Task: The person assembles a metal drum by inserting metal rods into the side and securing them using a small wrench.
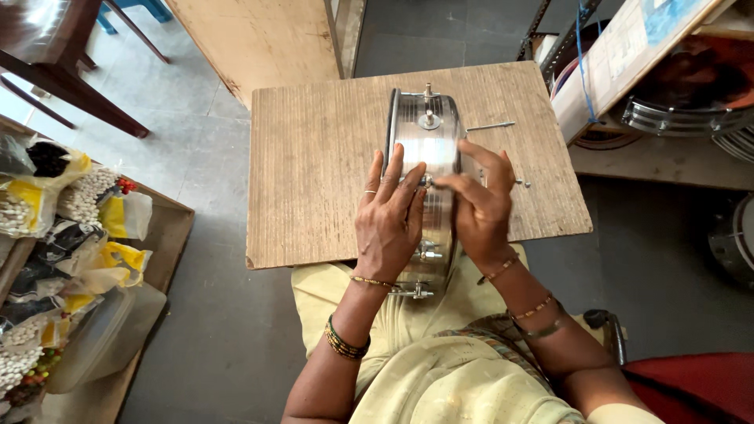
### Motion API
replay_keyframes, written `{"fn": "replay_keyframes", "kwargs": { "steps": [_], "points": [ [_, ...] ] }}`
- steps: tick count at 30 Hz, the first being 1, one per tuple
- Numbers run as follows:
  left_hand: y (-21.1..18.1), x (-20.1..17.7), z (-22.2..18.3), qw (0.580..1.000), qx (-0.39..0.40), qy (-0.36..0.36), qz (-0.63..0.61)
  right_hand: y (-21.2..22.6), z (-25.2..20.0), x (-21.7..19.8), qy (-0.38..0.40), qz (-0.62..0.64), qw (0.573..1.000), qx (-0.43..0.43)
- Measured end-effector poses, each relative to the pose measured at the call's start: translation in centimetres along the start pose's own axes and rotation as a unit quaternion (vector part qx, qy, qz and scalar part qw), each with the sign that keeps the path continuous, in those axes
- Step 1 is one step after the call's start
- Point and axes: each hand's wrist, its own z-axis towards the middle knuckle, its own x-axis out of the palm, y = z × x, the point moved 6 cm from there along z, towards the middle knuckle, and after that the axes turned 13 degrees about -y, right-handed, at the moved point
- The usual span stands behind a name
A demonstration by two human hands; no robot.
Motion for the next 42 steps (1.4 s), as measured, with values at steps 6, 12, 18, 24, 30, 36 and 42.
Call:
{"fn": "replay_keyframes", "kwargs": {
  "steps": [6,12,18,24,30,36,42],
  "points": [
    [-0.1,-0.1,0.1,1.000,0.005,-0.005,0.006,-0.9,0.3,-0.6,-0.005,0.074,0.993,0.091],
    [0.0,-0.1,0.1,1.000,0.009,-0.003,0.002,-1.4,0.3,-0.1,-0.001,0.058,0.996,0.064],
    [0.0,0.0,-0.2,1.000,0.006,-0.002,-0.003,-1.8,-0.3,0.7,0.022,0.024,0.999,0.044],
    [0.0,0.0,-0.3,1.000,0.003,-0.006,-0.001,-0.6,-0.6,0.4,0.027,-0.017,0.999,-0.004],
    [-0.1,0.0,-0.1,1.000,0.006,-0.005,0.007,0.0,-0.2,-0.9,0.000,0.026,1.000,0.014],
    [-0.1,-0.1,0.0,1.000,0.006,-0.008,0.005,-0.3,-0.5,0.8,0.062,0.021,0.998,0.025],
    [0.0,-0.1,-0.1,1.000,0.006,-0.003,0.010,-1.0,-0.1,1.6,0.091,-0.012,0.995,0.035]
  ]
}}
